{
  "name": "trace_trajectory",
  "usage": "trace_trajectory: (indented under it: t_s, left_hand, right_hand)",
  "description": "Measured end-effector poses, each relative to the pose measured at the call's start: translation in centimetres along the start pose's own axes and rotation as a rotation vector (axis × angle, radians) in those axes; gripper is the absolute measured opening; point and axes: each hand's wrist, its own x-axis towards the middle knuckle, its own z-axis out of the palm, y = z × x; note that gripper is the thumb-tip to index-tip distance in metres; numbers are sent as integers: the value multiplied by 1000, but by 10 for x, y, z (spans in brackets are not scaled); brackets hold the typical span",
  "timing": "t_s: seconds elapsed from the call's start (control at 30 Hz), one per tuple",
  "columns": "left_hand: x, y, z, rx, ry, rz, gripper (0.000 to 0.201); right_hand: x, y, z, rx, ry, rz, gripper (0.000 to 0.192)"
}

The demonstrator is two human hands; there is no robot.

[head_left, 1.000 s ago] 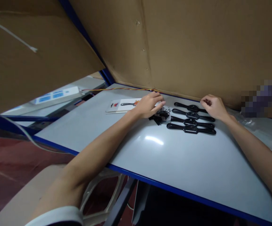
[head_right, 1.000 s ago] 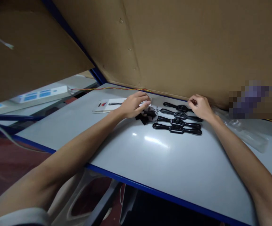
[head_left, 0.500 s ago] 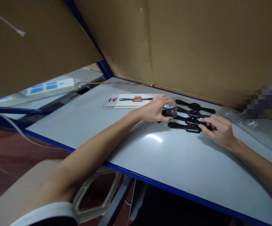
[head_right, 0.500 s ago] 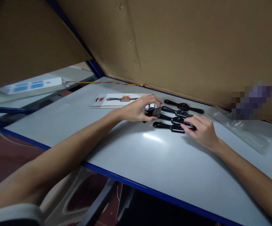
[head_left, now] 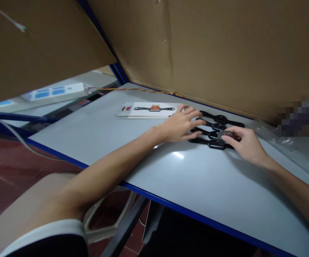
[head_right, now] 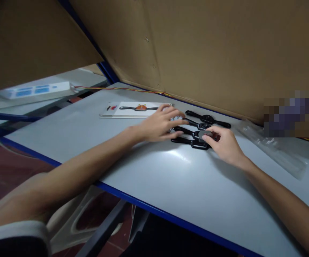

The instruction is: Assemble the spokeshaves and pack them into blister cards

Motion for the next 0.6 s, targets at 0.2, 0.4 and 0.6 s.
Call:
trace_trajectory:
  t_s: [0.2,0.4,0.6]
  left_hand:
    - [-15,-31,-5,75,-274,-131,40]
    - [-12,-28,2,9,-176,-82,31]
    - [-9,-25,-2,-62,44,-131,34]
  right_hand:
    - [5,4,2,-117,-68,-15,12]
    - [3,11,-1,-225,-99,-144,19]
    - [0,14,1,-190,-115,-202,30]
